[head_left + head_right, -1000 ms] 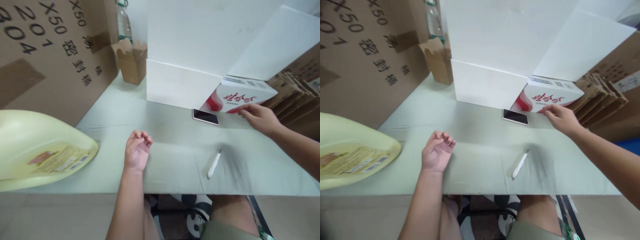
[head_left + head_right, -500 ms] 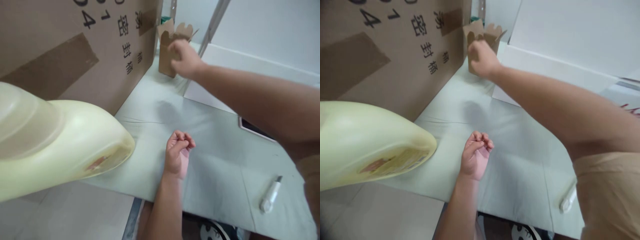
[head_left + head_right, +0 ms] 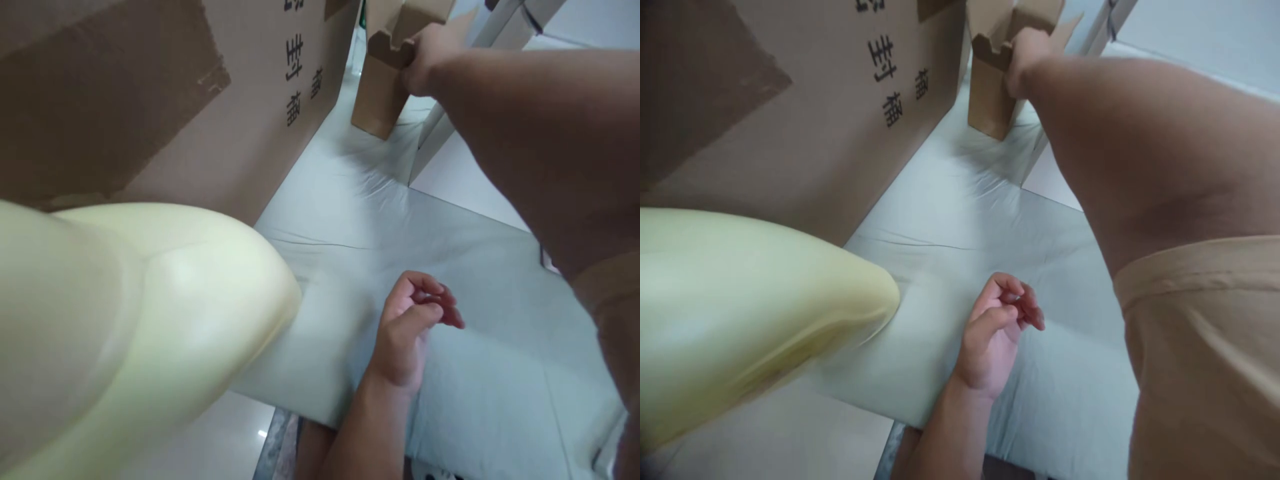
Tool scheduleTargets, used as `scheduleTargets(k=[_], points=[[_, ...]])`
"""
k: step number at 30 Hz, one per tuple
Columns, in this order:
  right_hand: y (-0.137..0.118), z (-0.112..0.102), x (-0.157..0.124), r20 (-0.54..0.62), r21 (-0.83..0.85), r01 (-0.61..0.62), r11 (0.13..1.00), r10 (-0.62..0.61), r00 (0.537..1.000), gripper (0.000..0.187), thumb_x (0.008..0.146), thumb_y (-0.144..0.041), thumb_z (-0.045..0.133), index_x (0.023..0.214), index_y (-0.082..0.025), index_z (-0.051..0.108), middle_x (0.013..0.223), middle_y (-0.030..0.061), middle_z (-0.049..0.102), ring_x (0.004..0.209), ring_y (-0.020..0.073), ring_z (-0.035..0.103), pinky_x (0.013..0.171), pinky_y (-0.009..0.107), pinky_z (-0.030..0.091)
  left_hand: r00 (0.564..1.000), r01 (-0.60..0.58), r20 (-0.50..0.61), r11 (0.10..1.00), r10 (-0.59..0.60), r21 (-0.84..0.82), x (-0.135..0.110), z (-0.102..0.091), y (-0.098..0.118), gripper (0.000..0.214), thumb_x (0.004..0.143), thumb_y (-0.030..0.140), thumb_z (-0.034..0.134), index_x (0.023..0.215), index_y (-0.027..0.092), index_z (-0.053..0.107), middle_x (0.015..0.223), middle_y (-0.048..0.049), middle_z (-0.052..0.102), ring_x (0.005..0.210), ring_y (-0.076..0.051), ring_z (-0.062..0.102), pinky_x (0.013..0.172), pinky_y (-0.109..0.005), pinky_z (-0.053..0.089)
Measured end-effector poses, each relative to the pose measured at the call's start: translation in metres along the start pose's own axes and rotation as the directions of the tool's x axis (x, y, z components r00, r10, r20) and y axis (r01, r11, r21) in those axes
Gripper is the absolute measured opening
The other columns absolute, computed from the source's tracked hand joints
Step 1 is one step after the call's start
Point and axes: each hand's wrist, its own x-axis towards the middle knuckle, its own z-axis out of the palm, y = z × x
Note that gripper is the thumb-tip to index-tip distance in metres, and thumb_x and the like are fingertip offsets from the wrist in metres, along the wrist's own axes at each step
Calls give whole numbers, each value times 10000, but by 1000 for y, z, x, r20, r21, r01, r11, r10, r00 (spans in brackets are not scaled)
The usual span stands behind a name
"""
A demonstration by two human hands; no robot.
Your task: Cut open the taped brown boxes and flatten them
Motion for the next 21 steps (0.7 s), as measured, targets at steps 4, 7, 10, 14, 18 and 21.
scheduleTargets(k=[4,7,10,14,18,21], points=[[-41,-16,-51,67,-342,-79,936,108,992,240,955,-238,569,915,-45,704,1064,107,707,1310,393,638,1093,510,474,981,-92,-164,993,103,71,2,0,-5,218,623,301,677,773,209,549,706,-8,553,660,-153,527,701,-328,419],[-65,-33,-109,77,-324,23,946,2,997,252,995,-240,522,1028,-69,704,1117,108,724,1321,360,639,1134,485,473,867,-232,-393,946,306,225,5,-3,-8,140,732,310,612,768,222,509,692,7,493,677,-155,489,707,-313,388],[-69,-53,-185,70,-275,126,953,-111,991,150,951,-206,580,1004,-175,716,1094,98,771,1181,354,712,1066,532,539,712,-346,-474,846,518,405,6,-7,-8,62,808,278,552,833,232,520,794,-2,481,795,-172,484,779,-311,374],[-48,-91,-312,-29,-164,272,948,-280,960,205,933,-265,540,1024,-263,723,1012,46,802,954,267,763,1111,535,478,516,-442,-464,688,720,576,6,-14,-2,105,827,275,533,928,251,521,1004,-19,497,1022,-199,489,951,-325,357],[-25,-135,-443,-148,-69,356,932,-363,920,146,940,-378,567,922,-306,693,841,26,778,1076,339,741,1037,579,472,522,-511,-410,659,748,552,3,-14,4,176,837,341,500,992,262,525,1104,-29,551,1173,-206,517,1028,-324,346],[-17,-158,-526,-253,34,232,972,-216,943,248,954,-490,548,828,-306,657,739,46,727,960,364,737,994,615,493,655,-559,-248,679,713,476,-2,-4,0,266,833,432,484,998,247,580,1138,-63,634,1178,-230,594,967,-327,419]])
